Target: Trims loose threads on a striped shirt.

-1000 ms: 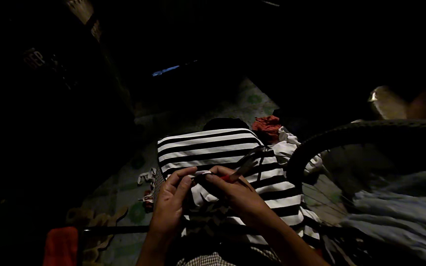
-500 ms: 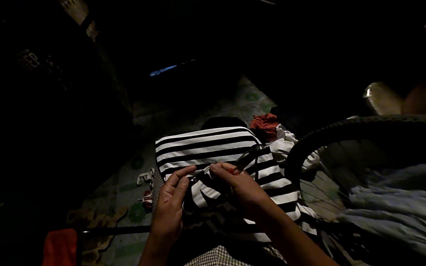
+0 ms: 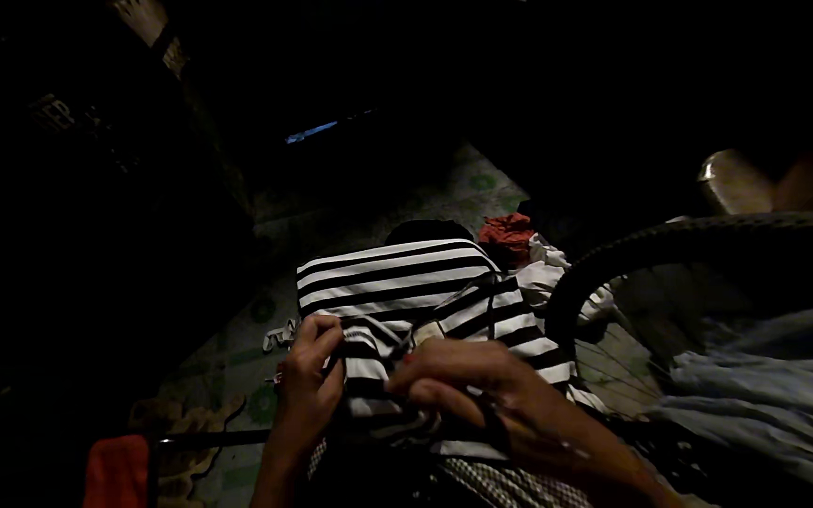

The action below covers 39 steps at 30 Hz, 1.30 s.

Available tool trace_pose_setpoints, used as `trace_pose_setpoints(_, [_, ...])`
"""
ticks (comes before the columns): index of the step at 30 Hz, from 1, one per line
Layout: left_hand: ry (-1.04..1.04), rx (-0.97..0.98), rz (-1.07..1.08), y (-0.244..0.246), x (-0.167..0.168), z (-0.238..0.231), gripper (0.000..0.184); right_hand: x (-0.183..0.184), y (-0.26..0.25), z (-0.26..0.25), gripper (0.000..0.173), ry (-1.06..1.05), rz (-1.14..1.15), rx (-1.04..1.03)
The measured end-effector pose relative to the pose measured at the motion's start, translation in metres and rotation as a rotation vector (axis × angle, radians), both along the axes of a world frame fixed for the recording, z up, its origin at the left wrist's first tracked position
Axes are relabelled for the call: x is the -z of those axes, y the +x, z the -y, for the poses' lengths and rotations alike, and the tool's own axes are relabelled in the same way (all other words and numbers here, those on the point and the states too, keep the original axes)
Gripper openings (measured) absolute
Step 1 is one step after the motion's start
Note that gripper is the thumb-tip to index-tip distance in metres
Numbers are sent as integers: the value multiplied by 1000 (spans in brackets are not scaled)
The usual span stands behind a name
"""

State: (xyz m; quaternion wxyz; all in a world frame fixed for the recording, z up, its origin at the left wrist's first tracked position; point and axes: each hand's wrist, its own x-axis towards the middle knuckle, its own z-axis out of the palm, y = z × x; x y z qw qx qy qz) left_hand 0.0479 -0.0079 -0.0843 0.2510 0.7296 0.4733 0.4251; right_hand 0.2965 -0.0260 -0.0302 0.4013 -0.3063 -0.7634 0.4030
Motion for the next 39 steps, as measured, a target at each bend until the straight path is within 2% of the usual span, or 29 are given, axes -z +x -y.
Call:
trace_pose_setpoints(2, [-4,-25,38,-1,-4,2,31,-4,16,-5,36,122,89,230])
trace_pose_setpoints(6, [-94,-60,155,-1,-4,6,45,-7,47,-19,26,21,59,495])
trace_pose_setpoints(9, [-181,-96,163,1,5,6,46,15,59,-30,21,146,288,676])
trace_pose_setpoints(11, [-168,-144,63,7,14,1,44,33,65,-41,22,227,429,766])
trace_pose_setpoints(13, [-104,-181,-69,16,23,-8,46,47,71,-50,26,198,517,811])
trace_pose_setpoints(16, [-38,-247,-314,34,31,-24,65,61,77,-58,37,36,573,822])
trace_pose_setpoints(18, [-61,-271,-478,44,34,-35,75,62,82,-58,33,-96,553,802])
trace_pose_setpoints(20, [-94,-273,-581,49,36,-41,67,59,90,-55,26,-157,524,786])
trace_pose_setpoints(22, [-112,-253,-586,48,36,-42,59,56,99,-49,19,-172,497,793])
trace_pose_setpoints(24, [-120,-251,-483,42,36,-42,53,58,108,-46,15,-152,469,838])
trace_pose_setpoints(26, [-193,-242,-270,33,30,-40,50,60,113,-45,15,-145,435,894])
trace_pose_setpoints(29, [-395,-145,242,18,9,-34,45,65,120,-45,16,-162,290,907])
trace_pose_setpoints(31, [-551,-44,585,8,-3,-27,38,64,117,-44,14,-217,93,882])
trace_pose_setpoints(33, [-627,55,820,-1,-8,-20,38,61,111,-43,12,-288,-103,847])
trace_pose_setpoints(36, [-665,195,1030,-6,-10,-11,52,56,105,-41,12,-308,-233,837])
trace_pose_setpoints(39, [-594,379,1097,-5,-14,-4,60,39,99,-37,13,-291,-276,875])
